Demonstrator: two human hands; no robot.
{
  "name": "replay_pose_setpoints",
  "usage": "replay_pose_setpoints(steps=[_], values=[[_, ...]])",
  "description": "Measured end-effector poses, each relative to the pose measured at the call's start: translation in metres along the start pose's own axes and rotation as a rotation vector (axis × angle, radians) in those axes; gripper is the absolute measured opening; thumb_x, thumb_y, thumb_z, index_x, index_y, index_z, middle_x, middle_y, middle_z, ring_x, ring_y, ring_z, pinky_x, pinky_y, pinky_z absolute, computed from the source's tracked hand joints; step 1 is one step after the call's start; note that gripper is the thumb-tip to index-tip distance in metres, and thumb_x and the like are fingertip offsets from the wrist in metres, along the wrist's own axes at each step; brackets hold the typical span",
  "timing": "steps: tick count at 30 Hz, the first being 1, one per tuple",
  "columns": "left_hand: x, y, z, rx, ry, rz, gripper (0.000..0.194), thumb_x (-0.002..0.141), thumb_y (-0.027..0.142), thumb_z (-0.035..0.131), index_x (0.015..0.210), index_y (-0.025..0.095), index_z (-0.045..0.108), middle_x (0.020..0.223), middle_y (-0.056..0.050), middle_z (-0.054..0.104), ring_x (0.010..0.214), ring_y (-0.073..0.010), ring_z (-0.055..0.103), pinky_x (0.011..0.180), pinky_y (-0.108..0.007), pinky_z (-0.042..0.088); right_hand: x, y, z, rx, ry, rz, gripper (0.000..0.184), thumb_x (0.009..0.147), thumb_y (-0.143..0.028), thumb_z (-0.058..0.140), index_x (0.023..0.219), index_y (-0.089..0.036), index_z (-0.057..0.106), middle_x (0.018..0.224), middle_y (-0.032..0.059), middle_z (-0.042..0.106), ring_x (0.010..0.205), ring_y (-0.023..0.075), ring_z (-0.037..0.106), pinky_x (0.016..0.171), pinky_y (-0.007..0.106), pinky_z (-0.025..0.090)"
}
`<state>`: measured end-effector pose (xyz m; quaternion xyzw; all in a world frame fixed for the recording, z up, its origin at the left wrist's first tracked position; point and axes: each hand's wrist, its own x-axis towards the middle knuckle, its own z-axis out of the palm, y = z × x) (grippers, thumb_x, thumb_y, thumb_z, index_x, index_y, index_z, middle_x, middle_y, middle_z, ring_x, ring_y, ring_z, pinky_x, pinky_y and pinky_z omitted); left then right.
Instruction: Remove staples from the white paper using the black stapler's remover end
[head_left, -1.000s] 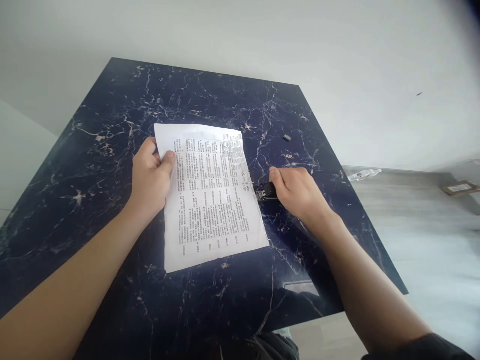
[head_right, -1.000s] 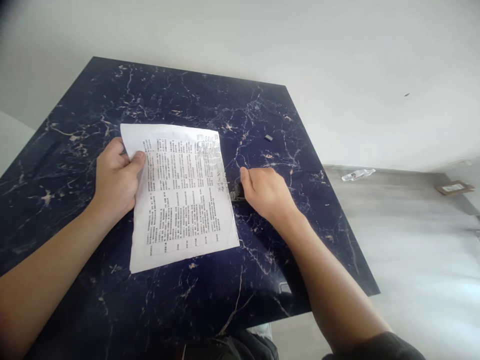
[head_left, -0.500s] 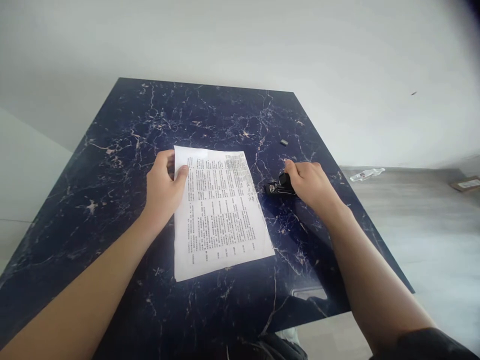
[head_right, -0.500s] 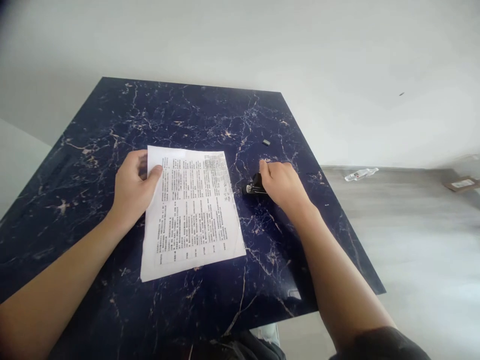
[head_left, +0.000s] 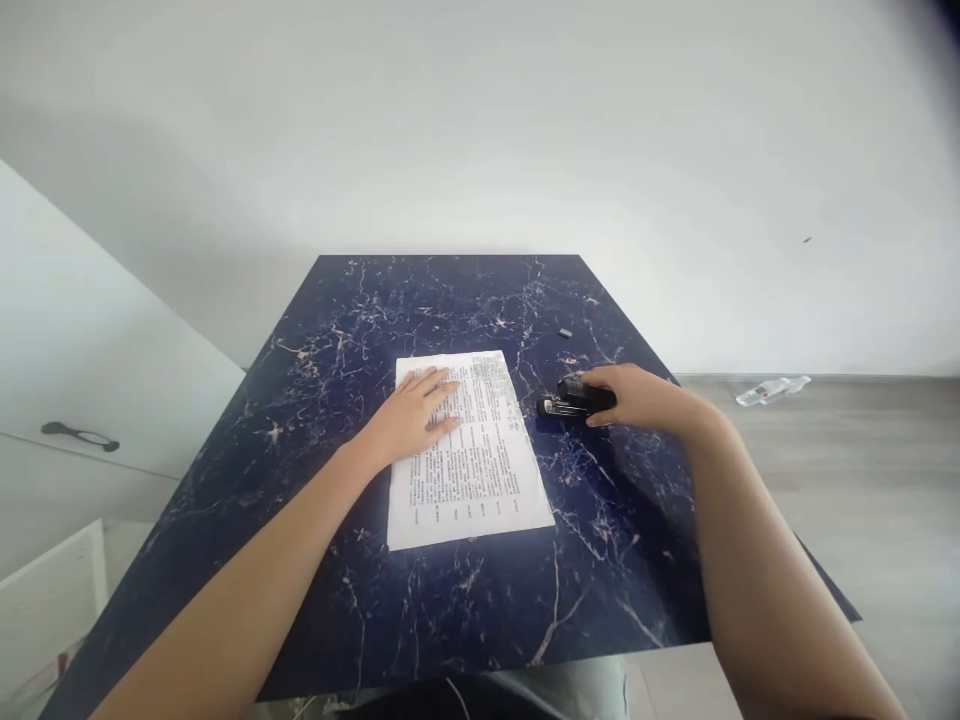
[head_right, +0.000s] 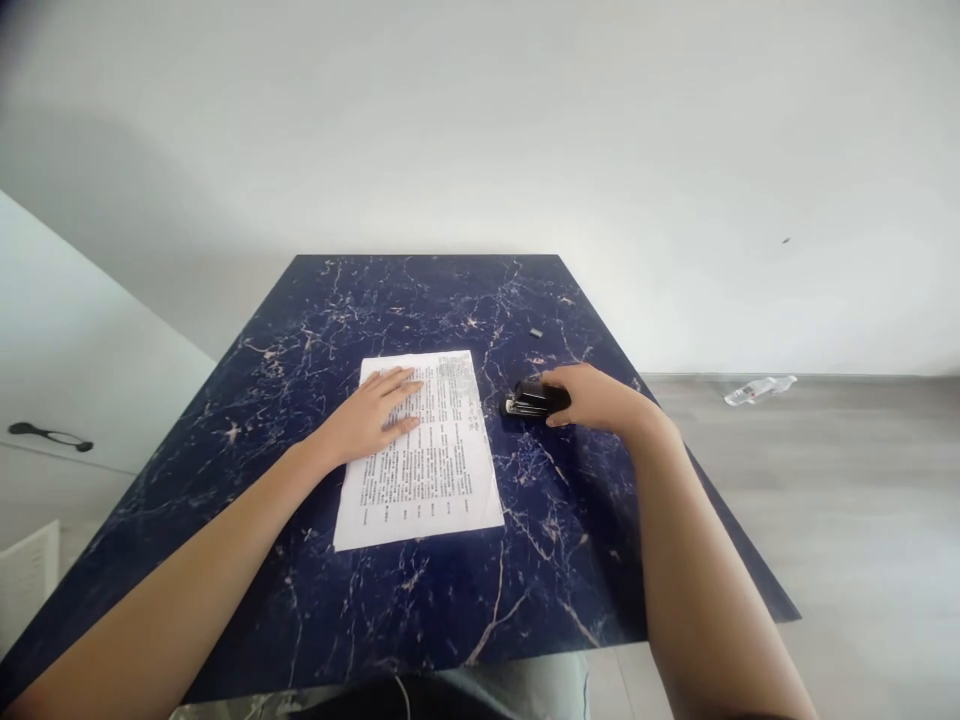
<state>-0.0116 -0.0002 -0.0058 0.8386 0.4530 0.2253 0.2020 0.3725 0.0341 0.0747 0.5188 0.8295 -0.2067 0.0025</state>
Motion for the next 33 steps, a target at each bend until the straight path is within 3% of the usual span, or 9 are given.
replay_pose_setpoints(steps=[3,7,11,15,19,22,25,29,33], values=[[0.002,0.006,0.006,-0.297,0.069,-0.024,0.056,0.081,0.043,0.081,0.133,0.029,0.069,0.162,-0.008,0.047,0.157,-0.0353,0.028,0.132,-0.050,0.003,0.002,-0.012,0.002,0.006,0.173,0.041,0.019,0.076,-0.033,0.074,0.090,-0.021,0.073,0.084,0.0043,0.073,0.076,0.0244,0.066,0.068,0.035,0.044],[0.007,0.015,0.012,-0.567,0.154,-0.081,0.054,0.073,0.031,0.087,0.125,0.029,0.074,0.155,-0.009,0.055,0.157,-0.0354,0.029,0.131,-0.048,-0.003,0.009,-0.060,0.016,0.262,0.483,-0.006,0.026,0.083,-0.035,0.072,0.103,-0.018,0.072,0.092,0.0073,0.074,0.076,0.0217,0.065,0.067,0.035,0.046],[0.011,0.012,0.005,-0.692,0.358,-0.167,0.035,0.085,0.029,0.075,0.120,0.026,0.076,0.143,-0.010,0.065,0.143,-0.0305,0.051,0.129,-0.046,0.019,0.016,-0.112,0.047,0.390,0.410,-0.193,0.018,0.081,-0.031,0.077,0.093,-0.019,0.071,0.086,0.0048,0.072,0.073,0.0184,0.061,0.065,0.032,0.044],[0.010,0.008,-0.002,-0.795,0.648,-0.257,0.029,0.095,0.038,0.061,0.110,0.021,0.079,0.128,-0.012,0.073,0.128,-0.0277,0.064,0.118,-0.043,0.040,0.027,-0.136,0.079,0.336,0.362,-0.268,0.016,0.081,-0.029,0.080,0.086,-0.019,0.069,0.083,0.0032,0.070,0.073,0.0180,0.059,0.066,0.032,0.040],[0.009,0.016,0.003,-0.935,0.801,-0.340,0.044,0.100,0.050,0.050,0.099,0.017,0.080,0.116,-0.015,0.077,0.115,-0.0268,0.071,0.105,-0.041,0.051,0.038,-0.137,0.093,0.298,0.349,-0.256,0.019,0.082,-0.032,0.082,0.092,-0.019,0.071,0.089,0.0056,0.072,0.080,0.0205,0.061,0.069,0.033,0.042],[0.008,0.025,0.009,-0.999,0.786,-0.413,0.054,0.099,0.059,0.050,0.089,0.015,0.080,0.103,-0.017,0.079,0.101,-0.0282,0.075,0.097,-0.041,0.054,0.040,-0.128,0.090,0.323,0.308,-0.246,0.028,0.078,-0.036,0.086,0.097,-0.019,0.074,0.092,0.0067,0.074,0.083,0.0222,0.063,0.072,0.034,0.044],[0.008,0.027,0.011,-1.031,0.735,-0.445,0.062,0.097,0.065,0.050,0.081,0.013,0.080,0.093,-0.019,0.079,0.090,-0.0292,0.077,0.091,-0.042,0.056,0.038,-0.114,0.080,0.512,0.166,-0.229,0.036,0.077,-0.040,0.085,0.107,-0.021,0.078,0.099,0.0066,0.077,0.086,0.0229,0.066,0.077,0.037,0.049],[0.008,0.023,0.010,-1.056,0.741,-0.457,0.064,0.097,0.065,0.049,0.077,0.013,0.080,0.089,-0.019,0.079,0.084,-0.0285,0.077,0.090,-0.043,0.057,0.034,-0.093,0.071,0.857,-0.023,-0.191,0.031,0.080,-0.037,0.079,0.107,-0.023,0.081,0.102,0.0053,0.080,0.092,0.0238,0.071,0.090,0.042,0.054],[0.008,0.020,0.012,-1.058,0.752,-0.462,0.062,0.098,0.063,0.049,0.077,0.014,0.080,0.089,-0.019,0.079,0.083,-0.0275,0.077,0.089,-0.043,0.057,0.038,-0.082,0.076,1.033,-0.078,-0.126,0.034,0.072,-0.036,0.085,0.103,-0.024,0.083,0.107,0.0052,0.081,0.103,0.0279,0.073,0.100,0.048,0.054]])
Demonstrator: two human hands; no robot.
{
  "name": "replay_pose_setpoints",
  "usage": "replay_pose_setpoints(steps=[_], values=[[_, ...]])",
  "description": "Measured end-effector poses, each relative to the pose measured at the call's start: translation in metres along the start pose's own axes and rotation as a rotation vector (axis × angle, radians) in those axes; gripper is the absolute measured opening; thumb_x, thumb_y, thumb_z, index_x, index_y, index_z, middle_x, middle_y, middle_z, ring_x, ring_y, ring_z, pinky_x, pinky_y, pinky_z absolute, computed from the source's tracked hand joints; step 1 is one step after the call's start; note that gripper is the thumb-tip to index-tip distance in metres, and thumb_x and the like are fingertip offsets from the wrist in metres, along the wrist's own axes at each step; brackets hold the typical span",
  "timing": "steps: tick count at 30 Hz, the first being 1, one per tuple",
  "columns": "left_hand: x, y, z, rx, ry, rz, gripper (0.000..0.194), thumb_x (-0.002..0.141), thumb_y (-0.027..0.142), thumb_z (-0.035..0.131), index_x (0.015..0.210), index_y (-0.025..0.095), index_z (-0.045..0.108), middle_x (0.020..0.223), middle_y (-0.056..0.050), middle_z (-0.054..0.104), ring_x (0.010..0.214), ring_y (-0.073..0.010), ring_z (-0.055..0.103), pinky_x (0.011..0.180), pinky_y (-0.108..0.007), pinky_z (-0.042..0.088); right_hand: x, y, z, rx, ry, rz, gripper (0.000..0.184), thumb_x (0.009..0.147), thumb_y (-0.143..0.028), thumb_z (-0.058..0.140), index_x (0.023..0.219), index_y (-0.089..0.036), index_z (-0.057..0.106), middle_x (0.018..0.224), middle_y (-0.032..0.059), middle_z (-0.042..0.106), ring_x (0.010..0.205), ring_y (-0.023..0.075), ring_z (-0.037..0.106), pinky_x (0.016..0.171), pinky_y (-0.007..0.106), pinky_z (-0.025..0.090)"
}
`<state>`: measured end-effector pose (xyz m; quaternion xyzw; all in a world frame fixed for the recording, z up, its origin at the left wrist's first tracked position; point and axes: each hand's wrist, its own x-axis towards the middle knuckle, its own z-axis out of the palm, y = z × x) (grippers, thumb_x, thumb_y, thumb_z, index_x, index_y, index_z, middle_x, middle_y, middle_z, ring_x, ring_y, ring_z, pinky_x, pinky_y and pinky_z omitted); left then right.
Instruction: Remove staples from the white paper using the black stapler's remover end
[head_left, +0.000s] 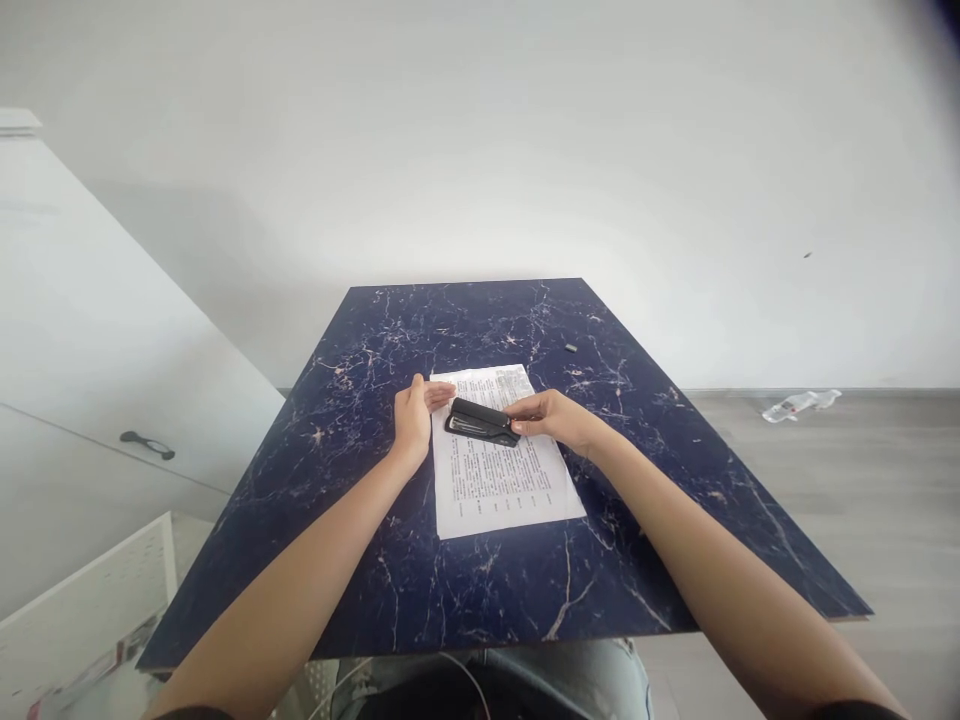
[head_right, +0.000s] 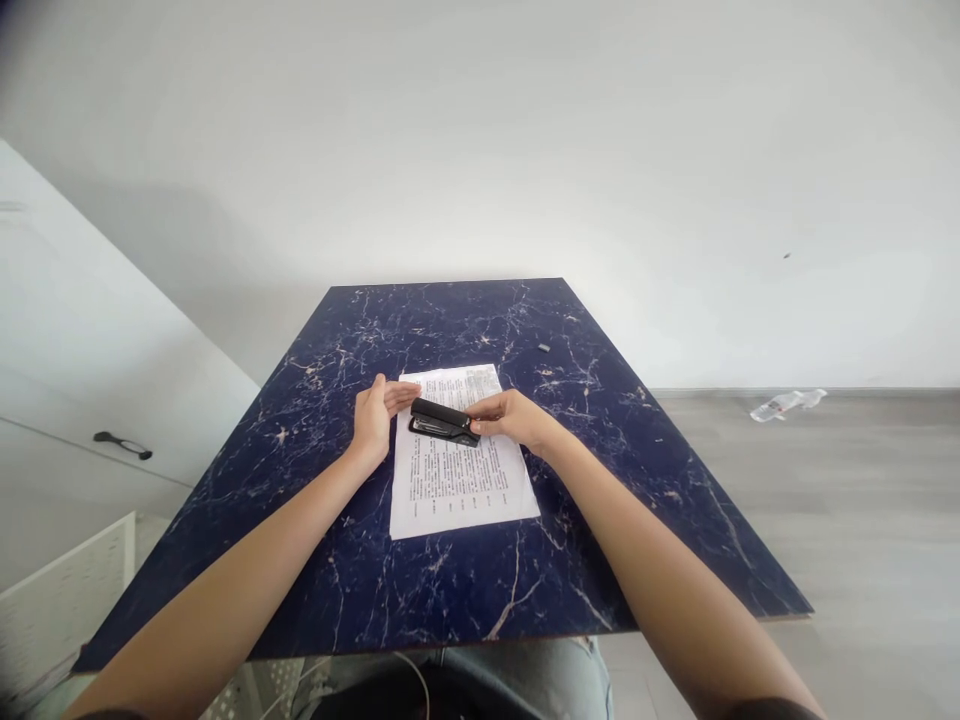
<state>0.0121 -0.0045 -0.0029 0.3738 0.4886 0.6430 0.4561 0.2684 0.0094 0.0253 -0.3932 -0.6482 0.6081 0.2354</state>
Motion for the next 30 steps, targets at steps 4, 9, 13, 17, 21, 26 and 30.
replay_pose_setpoints(steps=[4,9,13,17,21,26,30], values=[[0.002,-0.004,-0.001,-0.025,-0.008,0.017,0.063,0.097,0.065,0.049,0.078,0.014,0.080,0.089,-0.018,0.079,0.083,-0.0275,0.077,0.089,-0.043,0.058,0.004,0.009,0.000,0.039,0.007,0.009,0.038,0.069,-0.036,0.087,0.105,-0.025,0.082,0.111,0.0052,0.080,0.107,0.0292,0.073,0.102,0.050,0.053],[0.003,-0.007,-0.003,-0.027,-0.004,0.027,0.062,0.097,0.064,0.049,0.079,0.014,0.080,0.087,-0.017,0.079,0.083,-0.0271,0.077,0.087,-0.042,0.059,0.003,0.007,-0.003,-0.023,0.029,0.019,0.038,0.073,-0.034,0.085,0.109,-0.022,0.080,0.105,0.0074,0.081,0.100,0.0280,0.074,0.097,0.049,0.055],[0.003,-0.006,-0.002,-0.033,0.009,0.030,0.058,0.097,0.060,0.050,0.078,0.014,0.079,0.086,-0.017,0.079,0.083,-0.0262,0.077,0.089,-0.042,0.059,0.001,-0.002,0.007,-0.285,0.085,-0.114,0.042,0.080,-0.037,0.081,0.119,-0.024,0.076,0.113,0.0092,0.079,0.100,0.0260,0.072,0.091,0.045,0.056],[0.003,-0.004,-0.001,-0.078,0.014,0.023,0.060,0.097,0.062,0.049,0.077,0.014,0.078,0.089,-0.018,0.079,0.086,-0.0268,0.077,0.091,-0.043,0.058,0.002,-0.007,0.030,-0.579,0.158,-0.239,0.029,0.078,-0.034,0.082,0.105,-0.024,0.080,0.098,0.0058,0.078,0.087,0.0232,0.069,0.083,0.040,0.054],[0.008,-0.001,-0.005,-0.165,0.016,0.004,0.052,0.099,0.055,0.049,0.084,0.014,0.076,0.099,-0.017,0.078,0.096,-0.0254,0.076,0.100,-0.042,0.055,-0.001,-0.006,0.043,-0.622,0.387,-0.338,0.022,0.083,-0.029,0.076,0.104,-0.026,0.081,0.092,0.0048,0.076,0.084,0.0227,0.068,0.084,0.040,0.054],[0.012,0.004,-0.009,-0.415,-0.078,-0.222,0.040,0.103,0.043,0.046,0.100,0.014,0.073,0.121,-0.019,0.073,0.120,-0.0273,0.069,0.111,-0.042,0.051,-0.007,-0.003,0.035,-0.771,0.605,-0.652,0.034,0.093,-0.021,0.063,0.123,-0.029,0.076,0.115,0.0072,0.077,0.107,0.0301,0.065,0.091,0.050,0.057],[0.010,0.007,-0.007,-0.516,-0.188,-0.316,0.034,0.102,0.040,0.053,0.104,0.012,0.071,0.126,-0.020,0.071,0.125,-0.0299,0.066,0.113,-0.042,0.050,-0.010,0.000,0.030,-0.996,0.449,-0.788,0.049,0.098,-0.010,0.053,0.139,-0.032,0.067,0.136,0.0034,0.070,0.122,0.0312,0.061,0.103,0.057,0.053]])
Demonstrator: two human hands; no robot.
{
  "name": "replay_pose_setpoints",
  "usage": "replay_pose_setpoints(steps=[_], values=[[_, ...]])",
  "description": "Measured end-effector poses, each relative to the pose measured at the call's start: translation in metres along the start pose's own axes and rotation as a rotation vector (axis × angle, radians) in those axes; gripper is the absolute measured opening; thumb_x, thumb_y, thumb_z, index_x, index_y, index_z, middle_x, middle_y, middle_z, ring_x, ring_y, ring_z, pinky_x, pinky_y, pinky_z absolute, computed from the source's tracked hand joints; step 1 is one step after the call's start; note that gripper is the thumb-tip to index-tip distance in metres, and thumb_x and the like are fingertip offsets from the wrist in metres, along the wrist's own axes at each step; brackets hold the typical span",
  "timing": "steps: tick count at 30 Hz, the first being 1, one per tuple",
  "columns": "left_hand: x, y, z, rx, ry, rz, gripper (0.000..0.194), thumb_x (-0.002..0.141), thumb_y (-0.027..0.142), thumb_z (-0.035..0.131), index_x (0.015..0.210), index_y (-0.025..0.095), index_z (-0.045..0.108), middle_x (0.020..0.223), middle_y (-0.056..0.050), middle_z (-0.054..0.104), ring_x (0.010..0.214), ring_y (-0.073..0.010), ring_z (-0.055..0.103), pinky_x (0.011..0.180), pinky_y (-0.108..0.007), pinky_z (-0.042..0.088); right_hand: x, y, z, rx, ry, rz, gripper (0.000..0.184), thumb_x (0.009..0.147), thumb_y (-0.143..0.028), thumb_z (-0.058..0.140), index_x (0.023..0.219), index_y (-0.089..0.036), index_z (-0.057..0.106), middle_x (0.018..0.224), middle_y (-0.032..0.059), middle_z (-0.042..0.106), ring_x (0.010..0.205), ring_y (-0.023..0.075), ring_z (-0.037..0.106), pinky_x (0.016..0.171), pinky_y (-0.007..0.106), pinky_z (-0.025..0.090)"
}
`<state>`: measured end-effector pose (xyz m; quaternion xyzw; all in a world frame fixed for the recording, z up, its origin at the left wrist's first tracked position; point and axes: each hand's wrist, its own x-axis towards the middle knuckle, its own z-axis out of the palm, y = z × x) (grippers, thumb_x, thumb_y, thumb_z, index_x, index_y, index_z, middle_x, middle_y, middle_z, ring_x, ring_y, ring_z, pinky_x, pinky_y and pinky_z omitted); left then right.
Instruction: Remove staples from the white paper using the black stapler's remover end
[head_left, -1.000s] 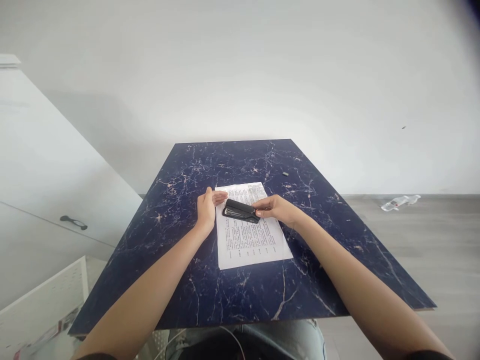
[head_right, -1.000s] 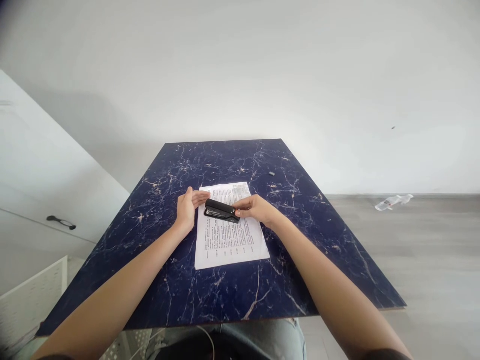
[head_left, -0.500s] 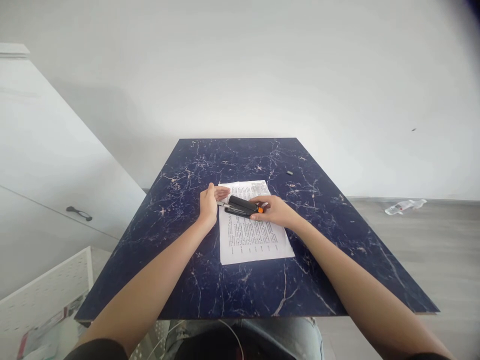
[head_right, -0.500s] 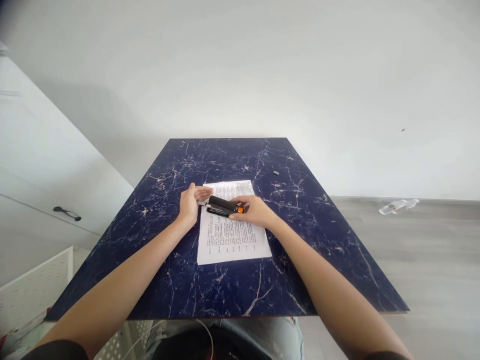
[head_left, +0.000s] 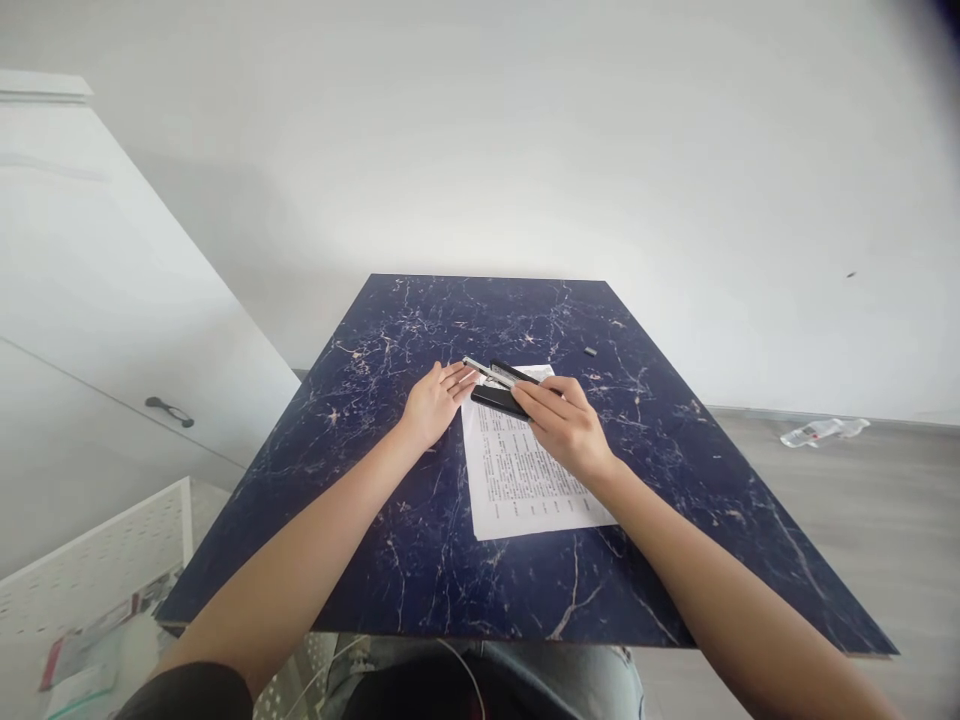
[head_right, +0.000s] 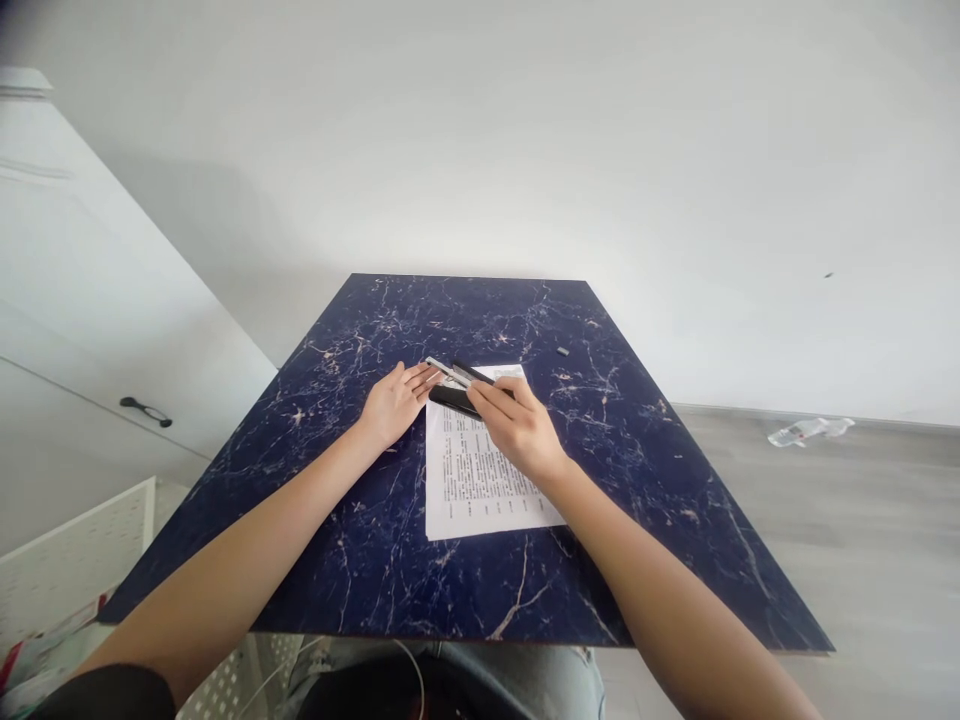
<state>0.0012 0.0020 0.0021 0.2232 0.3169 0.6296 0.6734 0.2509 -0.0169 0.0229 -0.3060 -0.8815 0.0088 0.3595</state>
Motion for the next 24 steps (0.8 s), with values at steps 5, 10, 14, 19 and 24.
replay_pose_setpoints(steps=[5,10,14,19,24], values=[[-0.003,-0.002,0.005,0.071,-0.094,-0.012,0.018,0.097,0.023,0.061,0.103,0.011,0.072,0.121,-0.018,0.074,0.120,-0.0291,0.070,0.116,-0.044,0.049,-0.001,-0.004,0.001,-0.054,-0.117,-0.051,0.051,0.102,-0.009,0.048,0.145,-0.031,0.062,0.145,0.0007,0.065,0.130,0.0290,0.057,0.111,0.051,0.050],[-0.001,-0.006,0.002,0.191,-0.033,0.108,0.014,0.094,0.012,0.061,0.106,0.013,0.069,0.118,-0.016,0.075,0.117,-0.0266,0.072,0.117,-0.047,0.048,0.003,-0.008,0.005,0.000,0.065,0.108,0.043,0.096,-0.011,0.056,0.132,-0.030,0.072,0.129,0.0021,0.074,0.119,0.0297,0.063,0.103,0.053,0.054],[0.002,-0.003,-0.008,0.390,0.171,0.408,0.016,0.103,0.022,0.054,0.114,0.014,0.062,0.110,-0.015,0.075,0.099,-0.0233,0.077,0.102,-0.048,0.059,0.006,-0.001,-0.003,0.181,0.159,0.536,0.026,0.081,-0.025,0.077,0.107,-0.026,0.083,0.101,0.0040,0.080,0.095,0.0288,0.072,0.091,0.049,0.056],[0.002,0.004,-0.014,0.628,0.209,0.641,0.026,0.105,0.037,0.053,0.120,0.017,0.059,0.109,-0.013,0.075,0.087,-0.0211,0.077,0.079,-0.038,0.064,0.006,0.013,-0.014,0.556,-0.185,0.739,0.038,0.072,-0.034,0.084,0.109,-0.025,0.084,0.092,0.0038,0.081,0.087,0.0285,0.075,0.078,0.040,0.056],[-0.001,0.001,-0.010,0.695,0.156,0.622,0.032,0.104,0.043,0.053,0.120,0.017,0.059,0.108,-0.013,0.075,0.081,-0.0190,0.076,0.070,-0.033,0.061,0.005,0.013,-0.008,0.545,-0.221,0.732,0.039,0.068,-0.031,0.086,0.106,-0.025,0.085,0.093,0.0039,0.081,0.088,0.0281,0.074,0.081,0.040,0.056]])
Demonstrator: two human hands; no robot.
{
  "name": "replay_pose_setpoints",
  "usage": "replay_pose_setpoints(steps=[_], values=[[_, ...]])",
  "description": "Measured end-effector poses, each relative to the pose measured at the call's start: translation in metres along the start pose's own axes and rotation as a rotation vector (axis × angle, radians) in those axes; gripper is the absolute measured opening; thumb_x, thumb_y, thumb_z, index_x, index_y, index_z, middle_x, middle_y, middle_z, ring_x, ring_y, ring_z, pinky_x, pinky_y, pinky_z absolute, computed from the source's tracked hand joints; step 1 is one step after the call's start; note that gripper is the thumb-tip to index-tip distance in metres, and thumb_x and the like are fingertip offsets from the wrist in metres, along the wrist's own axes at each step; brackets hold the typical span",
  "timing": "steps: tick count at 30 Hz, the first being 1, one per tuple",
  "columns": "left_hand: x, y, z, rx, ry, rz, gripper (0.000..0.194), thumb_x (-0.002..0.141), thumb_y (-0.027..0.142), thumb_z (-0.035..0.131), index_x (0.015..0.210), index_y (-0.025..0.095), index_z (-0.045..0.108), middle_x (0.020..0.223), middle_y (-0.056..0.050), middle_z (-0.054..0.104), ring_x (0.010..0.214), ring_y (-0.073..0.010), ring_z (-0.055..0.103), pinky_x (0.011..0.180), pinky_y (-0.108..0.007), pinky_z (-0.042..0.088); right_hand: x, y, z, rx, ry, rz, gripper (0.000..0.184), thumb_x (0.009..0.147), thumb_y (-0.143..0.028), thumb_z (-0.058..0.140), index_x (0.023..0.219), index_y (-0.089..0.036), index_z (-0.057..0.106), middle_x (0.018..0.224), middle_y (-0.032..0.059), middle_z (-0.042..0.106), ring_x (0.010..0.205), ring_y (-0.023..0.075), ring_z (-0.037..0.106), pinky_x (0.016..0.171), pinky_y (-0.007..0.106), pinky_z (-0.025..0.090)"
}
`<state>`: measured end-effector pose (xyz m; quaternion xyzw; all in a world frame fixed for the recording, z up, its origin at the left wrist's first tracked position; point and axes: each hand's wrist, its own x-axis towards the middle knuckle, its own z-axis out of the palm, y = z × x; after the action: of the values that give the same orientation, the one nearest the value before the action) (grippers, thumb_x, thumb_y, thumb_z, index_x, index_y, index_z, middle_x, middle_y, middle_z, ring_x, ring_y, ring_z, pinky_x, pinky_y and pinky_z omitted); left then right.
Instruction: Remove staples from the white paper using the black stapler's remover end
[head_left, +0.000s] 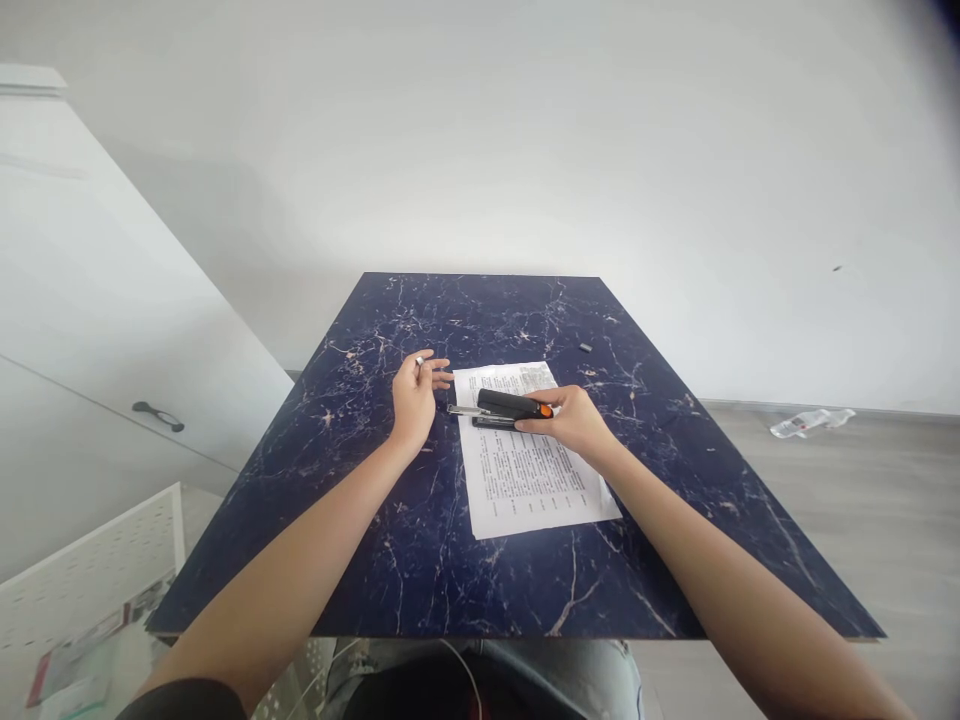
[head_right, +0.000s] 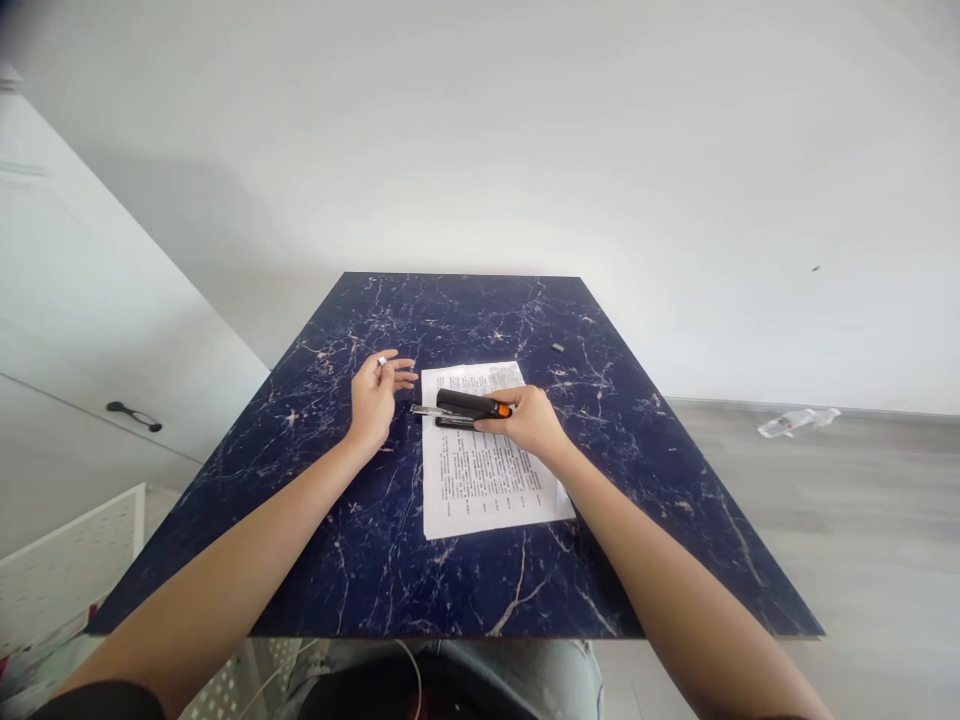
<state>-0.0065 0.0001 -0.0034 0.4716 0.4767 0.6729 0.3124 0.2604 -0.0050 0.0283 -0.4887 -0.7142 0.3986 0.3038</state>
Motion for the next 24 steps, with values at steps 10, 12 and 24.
replay_pose_setpoints(steps=[10,12,24], values=[[-0.006,0.008,0.002,0.158,-0.214,0.131,0.024,0.107,0.036,0.049,0.123,0.020,0.056,0.103,-0.010,0.078,0.084,-0.0179,0.076,0.078,-0.033,0.058,0.003,0.009,-0.002,0.003,0.019,-0.020,0.038,0.070,-0.030,0.083,0.108,-0.025,0.084,0.089,0.0031,0.080,0.082,0.0256,0.072,0.076,0.038,0.054],[-0.006,0.009,0.000,0.273,-0.308,0.196,0.022,0.106,0.034,0.051,0.121,0.020,0.060,0.101,-0.008,0.079,0.088,-0.0187,0.077,0.083,-0.035,0.057,0.004,0.011,-0.002,0.014,0.016,-0.015,0.038,0.070,-0.030,0.083,0.107,-0.025,0.084,0.088,0.0026,0.079,0.082,0.0254,0.071,0.075,0.037,0.053],[0.003,0.002,-0.013,0.623,-0.627,0.543,0.034,0.104,0.019,0.049,0.126,0.029,0.074,0.096,-0.006,0.071,0.089,-0.0198,0.064,0.087,-0.040,0.052,0.007,0.016,-0.004,0.008,0.007,0.008,0.030,0.068,-0.029,0.085,0.098,-0.026,0.085,0.091,0.0038,0.080,0.083,0.0256,0.072,0.077,0.039,0.055]])
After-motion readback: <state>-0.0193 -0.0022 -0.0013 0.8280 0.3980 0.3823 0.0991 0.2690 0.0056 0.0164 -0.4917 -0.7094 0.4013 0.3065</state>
